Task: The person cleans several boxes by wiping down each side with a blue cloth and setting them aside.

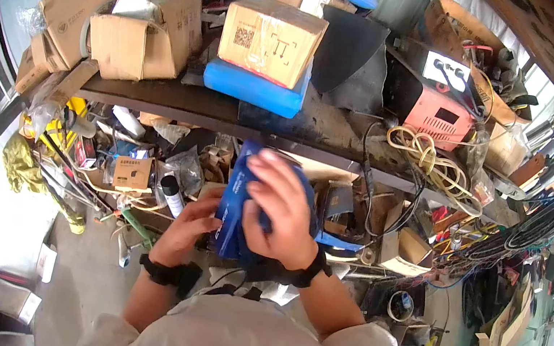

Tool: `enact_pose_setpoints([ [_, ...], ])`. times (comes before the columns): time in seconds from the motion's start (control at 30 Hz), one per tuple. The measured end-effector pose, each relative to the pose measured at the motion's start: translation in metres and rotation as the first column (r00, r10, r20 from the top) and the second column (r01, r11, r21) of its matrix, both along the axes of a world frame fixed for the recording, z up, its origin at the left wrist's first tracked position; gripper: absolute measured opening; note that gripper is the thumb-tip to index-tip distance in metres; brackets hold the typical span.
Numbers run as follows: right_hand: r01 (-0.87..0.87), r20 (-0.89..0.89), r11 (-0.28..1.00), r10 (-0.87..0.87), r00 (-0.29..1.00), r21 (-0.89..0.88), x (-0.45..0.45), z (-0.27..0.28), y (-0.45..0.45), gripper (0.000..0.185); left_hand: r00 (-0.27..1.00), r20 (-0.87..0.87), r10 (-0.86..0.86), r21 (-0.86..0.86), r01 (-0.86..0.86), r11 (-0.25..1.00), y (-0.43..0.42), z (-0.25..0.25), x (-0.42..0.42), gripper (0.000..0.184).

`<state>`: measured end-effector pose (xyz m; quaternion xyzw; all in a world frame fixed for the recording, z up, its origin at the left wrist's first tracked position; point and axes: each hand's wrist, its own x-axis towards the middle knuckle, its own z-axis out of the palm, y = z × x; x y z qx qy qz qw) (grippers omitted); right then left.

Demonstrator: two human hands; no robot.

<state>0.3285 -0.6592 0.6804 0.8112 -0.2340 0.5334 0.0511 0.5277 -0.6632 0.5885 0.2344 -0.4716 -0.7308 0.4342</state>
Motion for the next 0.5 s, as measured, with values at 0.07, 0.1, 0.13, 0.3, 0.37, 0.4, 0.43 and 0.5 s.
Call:
enact_pose_setpoints([
  [0.07,-0.089,-0.117,0.995,0.095,0.989,0.055,0.009,-0.007,-0.002,0.041,1.000,0.017,-0.017,0.022,0.016,1.000,0.007,-0.001,0.000,0.080],
  [0.1,-0.117,-0.165,0.992,0.121,0.979,0.036,0.012,-0.012,-0.004,0.045,0.986,0.164,0.040,-0.107,-0.023,0.994,0.008,-0.003,-0.005,0.082],
  [0.13,-0.144,-0.160,0.989,0.147,0.976,0.030,0.013,-0.017,-0.007,0.051,0.948,0.296,0.115,-0.240,-0.043,0.970,0.004,-0.006,-0.010,0.084],
  [0.3,0.116,-0.037,0.992,-0.117,0.992,-0.040,0.010,-0.027,-0.002,0.059,0.968,0.179,0.177,-0.179,-0.145,0.973,0.007,-0.014,-0.023,0.093],
  [0.37,0.418,0.131,0.908,-0.419,0.898,0.038,0.014,-0.039,0.012,0.064,0.983,0.075,0.166,-0.114,-0.157,0.981,0.009,-0.013,-0.022,0.097],
  [0.4,0.442,0.123,0.893,-0.450,0.885,0.088,0.015,-0.043,0.017,0.064,0.988,0.031,0.149,-0.090,-0.145,0.985,0.008,-0.013,-0.020,0.100],
  [0.43,0.308,0.106,0.944,-0.320,0.941,0.118,0.016,-0.052,0.019,0.063,0.991,-0.016,0.134,-0.067,-0.135,0.989,0.007,-0.013,-0.018,0.102],
  [0.5,0.022,0.086,0.982,-0.039,0.996,0.189,0.017,-0.074,0.021,0.062,0.982,-0.065,0.178,-0.089,-0.183,0.979,0.005,-0.021,-0.023,0.115],
])
